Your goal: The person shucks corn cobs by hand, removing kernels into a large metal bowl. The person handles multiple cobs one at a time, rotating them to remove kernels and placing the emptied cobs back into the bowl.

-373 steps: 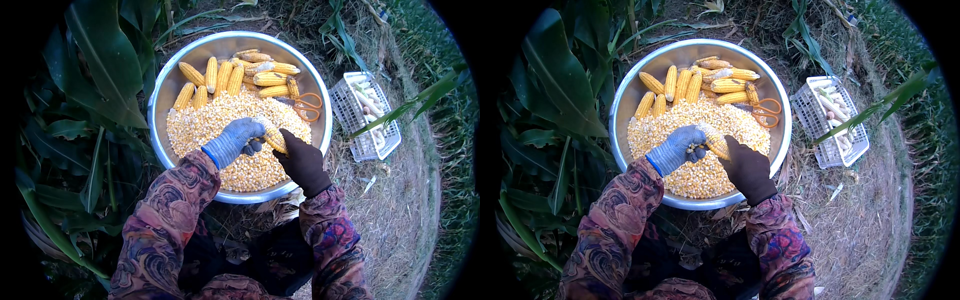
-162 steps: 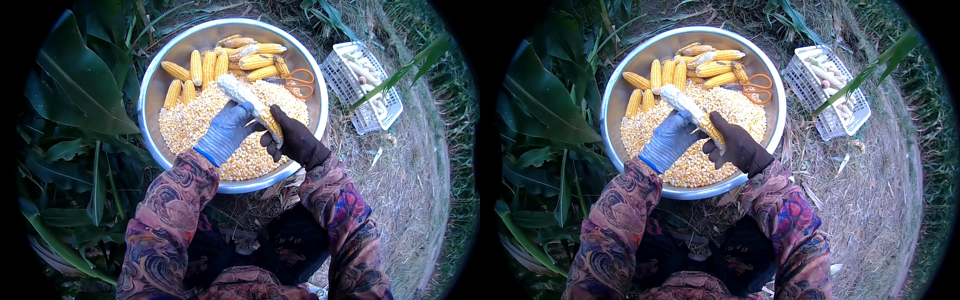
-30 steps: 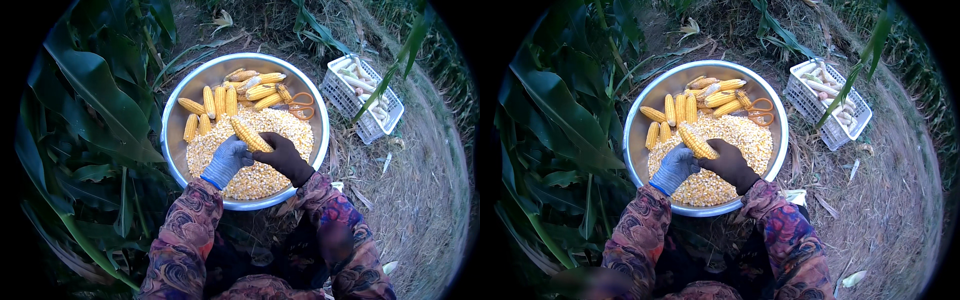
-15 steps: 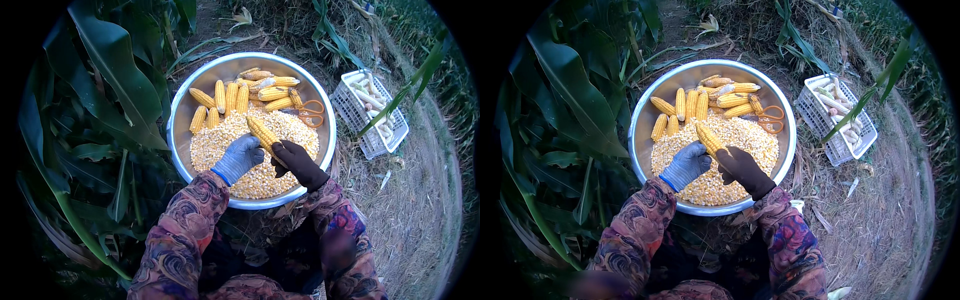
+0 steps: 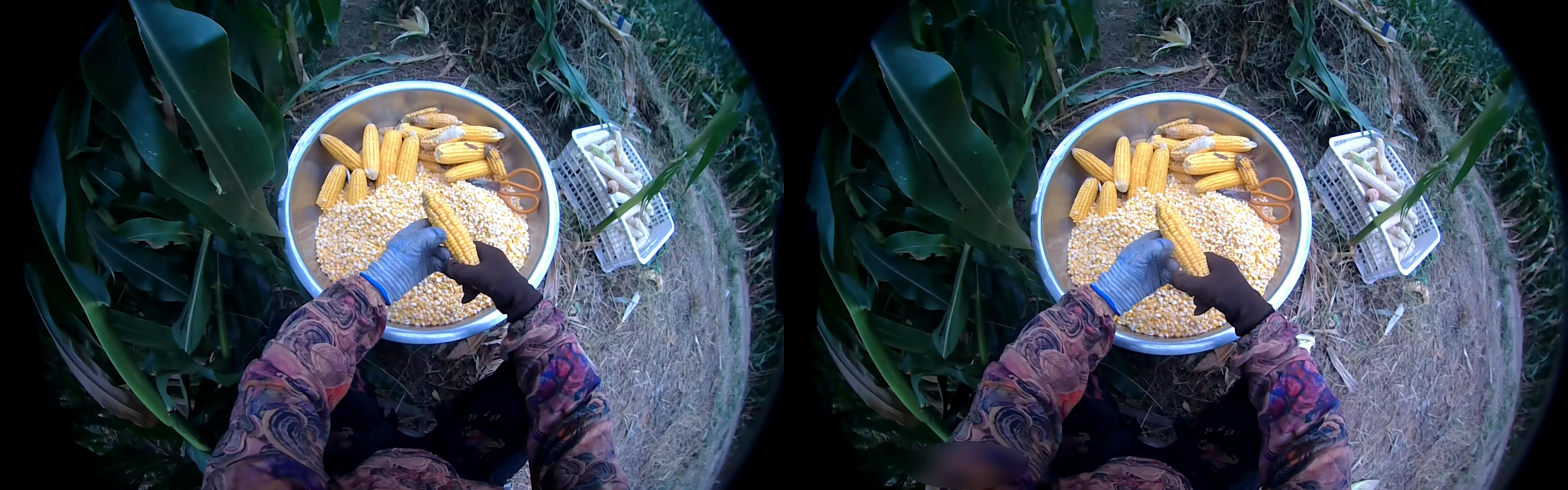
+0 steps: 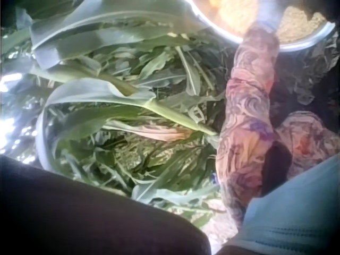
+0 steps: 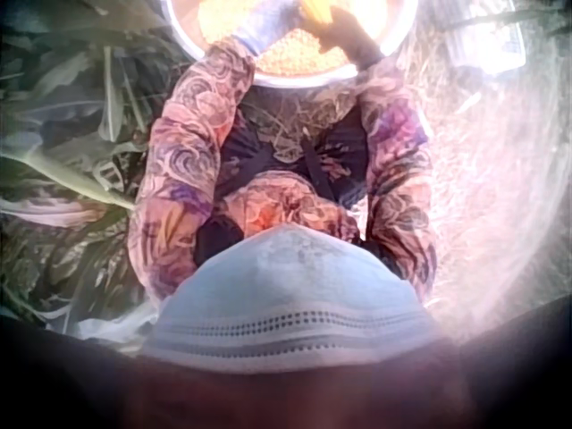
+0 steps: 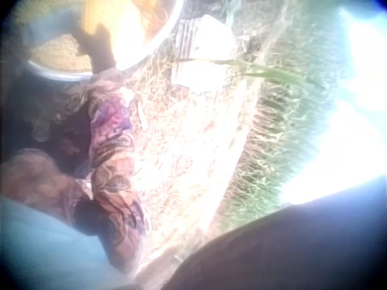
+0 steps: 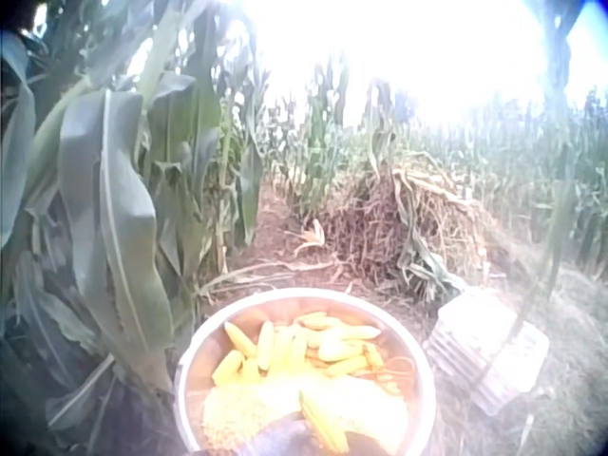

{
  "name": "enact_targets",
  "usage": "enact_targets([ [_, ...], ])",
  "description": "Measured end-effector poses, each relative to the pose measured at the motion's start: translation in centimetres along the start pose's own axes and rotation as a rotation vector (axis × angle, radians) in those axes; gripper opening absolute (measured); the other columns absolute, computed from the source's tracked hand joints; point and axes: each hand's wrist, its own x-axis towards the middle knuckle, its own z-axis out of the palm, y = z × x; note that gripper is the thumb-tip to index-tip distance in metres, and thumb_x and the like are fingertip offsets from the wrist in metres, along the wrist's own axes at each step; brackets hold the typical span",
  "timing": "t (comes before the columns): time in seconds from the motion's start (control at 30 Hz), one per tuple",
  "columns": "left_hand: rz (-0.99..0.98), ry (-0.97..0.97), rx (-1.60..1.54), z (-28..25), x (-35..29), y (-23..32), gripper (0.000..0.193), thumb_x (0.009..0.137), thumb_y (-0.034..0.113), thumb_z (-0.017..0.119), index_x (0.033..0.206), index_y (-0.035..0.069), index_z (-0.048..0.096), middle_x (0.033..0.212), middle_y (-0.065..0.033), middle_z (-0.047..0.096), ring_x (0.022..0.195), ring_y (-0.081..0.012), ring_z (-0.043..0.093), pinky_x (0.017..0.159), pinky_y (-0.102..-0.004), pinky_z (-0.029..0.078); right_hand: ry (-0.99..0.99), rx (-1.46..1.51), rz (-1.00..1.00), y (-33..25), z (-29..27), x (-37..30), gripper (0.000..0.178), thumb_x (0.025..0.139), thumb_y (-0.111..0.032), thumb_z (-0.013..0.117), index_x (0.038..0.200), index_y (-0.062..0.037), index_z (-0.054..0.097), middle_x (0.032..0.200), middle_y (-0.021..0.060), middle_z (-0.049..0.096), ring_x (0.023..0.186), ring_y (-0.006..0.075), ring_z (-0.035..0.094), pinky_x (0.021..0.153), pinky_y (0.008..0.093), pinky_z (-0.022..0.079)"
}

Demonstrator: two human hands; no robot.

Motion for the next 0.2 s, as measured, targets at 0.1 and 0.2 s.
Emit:
enact_targets([
  [0.1, -0.023, 0.003, -0.014, -0.23, -0.12, -0.17, 0.028, 0.082, 0.012, 0.052, 0.107, 0.000, 0.047, 0.087, -0.0093, 0.058, 0.069, -0.0176, 0.058, 0.068, -0.0330, 0.051, -0.023, 0.010, 0.004, -0.15, -0.17, -0.05, 0.042, 0.075, -0.038, 0.066, 0.099, -0.0042, 0.058, 0.071, 0.0004, 0.053, 0.054, 0.0078, 0.052, 0.046, 0.0208, 0.046],
  [0.2, -0.053, 0.009, 0.027, -0.05, -0.26, 0.14, 0.028, 0.083, 0.013, 0.052, 0.107, 0.000, 0.047, 0.087, -0.0095, 0.057, 0.070, -0.0177, 0.058, 0.070, -0.0334, 0.050, -0.042, 0.032, 0.004, 0.01, -0.41, -0.18, 0.042, 0.076, -0.038, 0.065, 0.102, -0.0050, 0.057, 0.072, 0.0003, 0.053, 0.054, 0.0078, 0.052, 0.045, 0.0207, 0.045],
])
